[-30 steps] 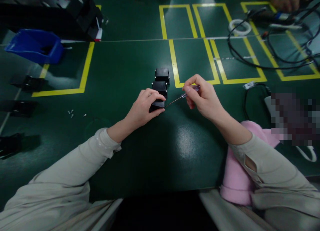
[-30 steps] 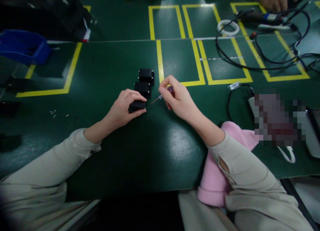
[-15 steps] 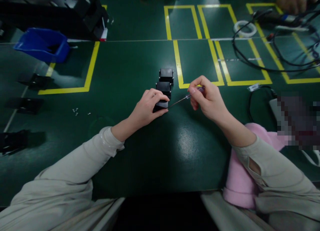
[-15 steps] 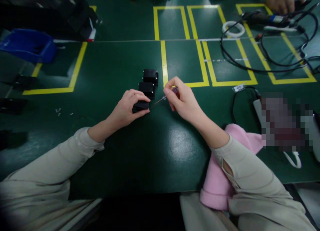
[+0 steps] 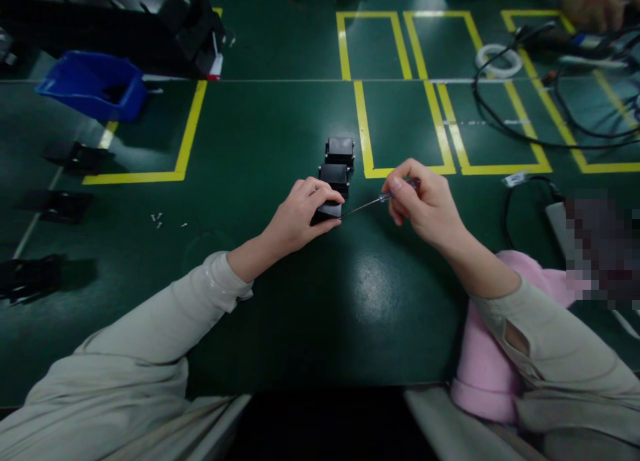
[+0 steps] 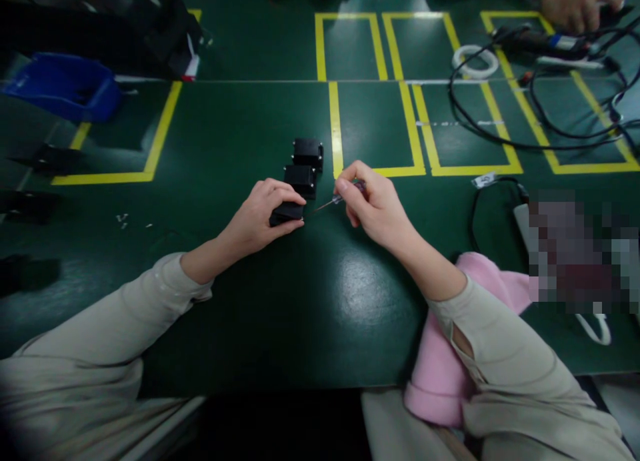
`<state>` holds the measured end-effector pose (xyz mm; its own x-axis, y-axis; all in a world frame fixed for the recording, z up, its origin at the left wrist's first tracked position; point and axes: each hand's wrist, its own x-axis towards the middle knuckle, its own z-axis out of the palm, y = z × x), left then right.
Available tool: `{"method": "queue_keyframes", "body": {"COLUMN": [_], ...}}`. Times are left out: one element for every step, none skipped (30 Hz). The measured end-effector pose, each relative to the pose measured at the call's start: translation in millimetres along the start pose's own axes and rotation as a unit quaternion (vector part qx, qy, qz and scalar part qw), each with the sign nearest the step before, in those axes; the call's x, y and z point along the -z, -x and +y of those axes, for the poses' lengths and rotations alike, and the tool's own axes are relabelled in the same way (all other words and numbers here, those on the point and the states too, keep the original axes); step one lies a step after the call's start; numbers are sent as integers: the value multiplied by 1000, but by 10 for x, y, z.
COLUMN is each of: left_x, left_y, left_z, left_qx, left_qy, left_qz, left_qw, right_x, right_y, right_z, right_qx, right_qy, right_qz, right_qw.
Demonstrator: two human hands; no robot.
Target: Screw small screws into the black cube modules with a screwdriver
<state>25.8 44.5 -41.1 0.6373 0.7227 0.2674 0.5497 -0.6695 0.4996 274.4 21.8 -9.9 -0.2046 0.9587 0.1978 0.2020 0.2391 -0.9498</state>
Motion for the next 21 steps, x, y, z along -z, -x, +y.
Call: {"method": "queue_keyframes", "body": {"left_x": [1,2,4,5,7,9,11,12,13,14,15,15,14,14,14,13,13,13,14,15,16], "left_y": [2,4,6,8,10,12,12,13,13,12,11,11,10,9,8,6,5,4,4,3,3], "left_z": [-3,-7,-12,-18,-23,-27,-31,-33,-34,-34,-33,-32,-31,-30,-30,-31,-32,-34,-36,-37,-37], "left_qx": [0,-1,-1,0,1,2,2,2,1,1,0,0,0,0,0,-1,-1,0,0,0,1], "left_qy": [1,1,1,1,0,0,0,0,0,1,1,2,2,3,3,4,4,5,5,6,6], "left_qz": [-1,-1,-1,-1,-1,-2,-2,-1,-1,-2,-3,-3,-4,-5,-5,-5,-6,-7,-8,-9,-10], "left_qw": [1000,1000,1000,1000,1000,1000,1000,1000,1000,1000,1000,1000,1000,1000,1000,1000,1000,1000,1000,1000,1000], "right_x": [2,3,5,7,8,8,7,6,4,2,0,-1,-1,-1,0,2,4,5,7,8,9], "right_y": [1,1,1,1,1,1,1,2,3,5,7,8,9,9,9,9,8,8,9,10,11], "right_z": [-1,-2,-4,-6,-7,-8,-6,-2,4,11,18,24,27,28,26,21,15,9,5,2,3], "right_qx": [0,-1,-2,-4,-6,-7,-7,-5,-4,-2,-1,-1,-3,-5,-9,-12,-14,-17,-17,-16,-16], "right_qy": [0,-2,-5,-6,-4,-2,-2,-3,-4,-5,-6,-8,-10,-13,-16,-18,-13,-7,-5,-6,-6], "right_qz": [-1,-3,-6,-8,-8,-8,-8,-8,-8,-9,-9,-9,-9,-8,-8,-7,-4,-2,-2,-2,-3], "right_qw": [1000,1000,1000,1000,1000,1000,1000,1000,1000,1000,1000,1000,1000,1000,1000,1000,1000,1000,1000,1000,1000]}}
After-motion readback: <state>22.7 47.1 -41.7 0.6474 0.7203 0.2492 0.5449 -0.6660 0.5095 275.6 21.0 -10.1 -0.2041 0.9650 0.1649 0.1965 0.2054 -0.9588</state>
